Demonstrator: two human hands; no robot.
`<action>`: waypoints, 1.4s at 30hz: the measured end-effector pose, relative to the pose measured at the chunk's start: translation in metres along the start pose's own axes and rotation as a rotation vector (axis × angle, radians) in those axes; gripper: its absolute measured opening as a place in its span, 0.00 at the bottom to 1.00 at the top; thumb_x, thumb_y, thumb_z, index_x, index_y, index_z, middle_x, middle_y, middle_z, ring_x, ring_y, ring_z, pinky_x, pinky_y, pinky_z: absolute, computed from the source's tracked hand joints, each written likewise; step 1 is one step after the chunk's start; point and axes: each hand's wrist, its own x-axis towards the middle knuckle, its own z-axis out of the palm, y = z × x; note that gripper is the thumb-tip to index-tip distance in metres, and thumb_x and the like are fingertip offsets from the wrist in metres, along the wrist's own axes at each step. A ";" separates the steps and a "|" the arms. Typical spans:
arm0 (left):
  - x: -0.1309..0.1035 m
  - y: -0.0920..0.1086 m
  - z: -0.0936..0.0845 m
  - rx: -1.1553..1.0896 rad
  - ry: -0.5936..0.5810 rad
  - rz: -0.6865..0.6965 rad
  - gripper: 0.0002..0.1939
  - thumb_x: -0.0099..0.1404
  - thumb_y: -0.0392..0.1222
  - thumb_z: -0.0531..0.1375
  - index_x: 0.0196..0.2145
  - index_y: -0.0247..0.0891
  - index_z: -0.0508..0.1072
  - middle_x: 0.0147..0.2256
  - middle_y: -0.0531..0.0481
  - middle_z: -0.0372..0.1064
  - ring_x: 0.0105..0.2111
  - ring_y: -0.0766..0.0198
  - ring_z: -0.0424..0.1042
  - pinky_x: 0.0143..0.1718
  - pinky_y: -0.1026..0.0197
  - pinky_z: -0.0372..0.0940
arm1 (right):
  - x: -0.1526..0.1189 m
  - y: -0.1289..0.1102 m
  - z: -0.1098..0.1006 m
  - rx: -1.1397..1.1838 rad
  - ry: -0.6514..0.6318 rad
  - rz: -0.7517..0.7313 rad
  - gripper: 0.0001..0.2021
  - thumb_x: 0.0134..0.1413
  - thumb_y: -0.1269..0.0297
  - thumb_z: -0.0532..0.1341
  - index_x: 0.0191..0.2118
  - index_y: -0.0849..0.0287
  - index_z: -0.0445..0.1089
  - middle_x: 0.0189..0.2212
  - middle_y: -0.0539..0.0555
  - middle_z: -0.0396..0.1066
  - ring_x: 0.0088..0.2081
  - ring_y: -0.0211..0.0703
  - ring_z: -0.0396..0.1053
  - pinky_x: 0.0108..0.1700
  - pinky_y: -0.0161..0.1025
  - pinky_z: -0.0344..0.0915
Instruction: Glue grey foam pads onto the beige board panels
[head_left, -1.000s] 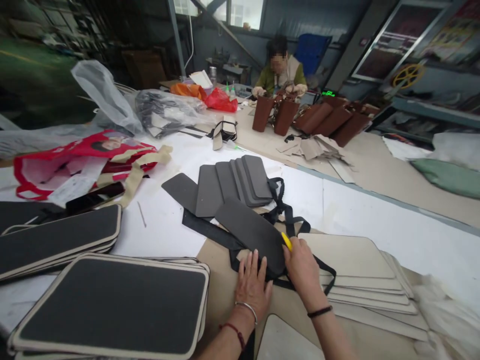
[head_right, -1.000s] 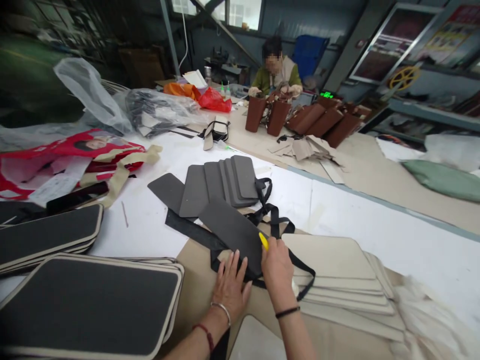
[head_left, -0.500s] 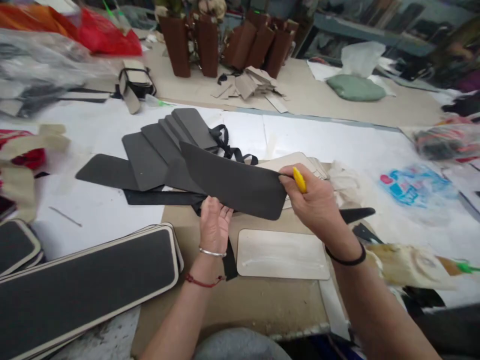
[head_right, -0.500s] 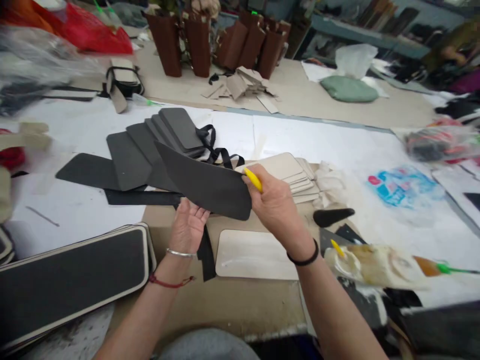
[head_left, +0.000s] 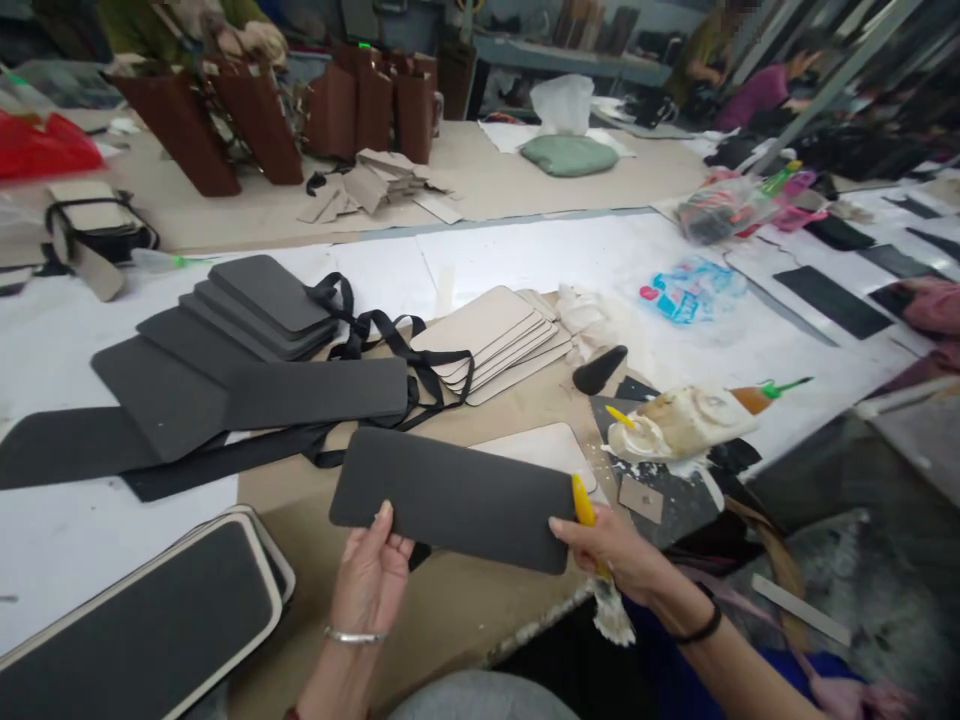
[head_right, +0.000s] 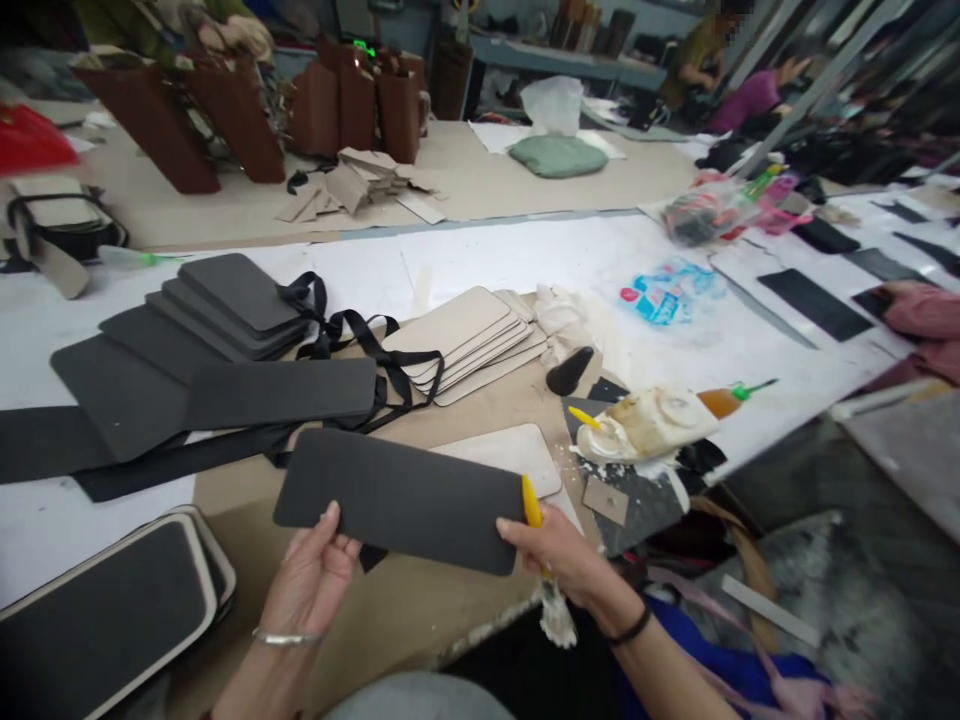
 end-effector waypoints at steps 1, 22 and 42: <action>-0.002 -0.007 -0.005 0.028 0.007 -0.032 0.06 0.52 0.28 0.60 0.25 0.36 0.68 0.28 0.52 0.74 0.33 0.66 0.73 0.35 0.63 0.70 | -0.002 0.014 -0.001 -0.004 0.007 0.026 0.22 0.37 0.44 0.62 0.26 0.59 0.60 0.15 0.43 0.54 0.15 0.29 0.48 0.18 0.30 0.47; 0.032 -0.038 -0.031 1.536 -0.184 0.248 0.16 0.54 0.53 0.50 0.18 0.41 0.60 0.15 0.54 0.63 0.16 0.65 0.63 0.20 0.65 0.55 | 0.065 -0.001 -0.057 -1.198 0.582 0.048 0.15 0.60 0.58 0.49 0.43 0.61 0.66 0.35 0.61 0.73 0.38 0.48 0.71 0.34 0.36 0.60; 0.038 -0.036 -0.023 1.663 -0.132 0.163 0.15 0.57 0.47 0.51 0.17 0.40 0.62 0.16 0.53 0.65 0.18 0.64 0.65 0.23 0.65 0.54 | 0.086 0.004 -0.064 -1.233 0.536 0.101 0.18 0.59 0.54 0.49 0.43 0.61 0.68 0.33 0.61 0.73 0.36 0.48 0.71 0.33 0.37 0.60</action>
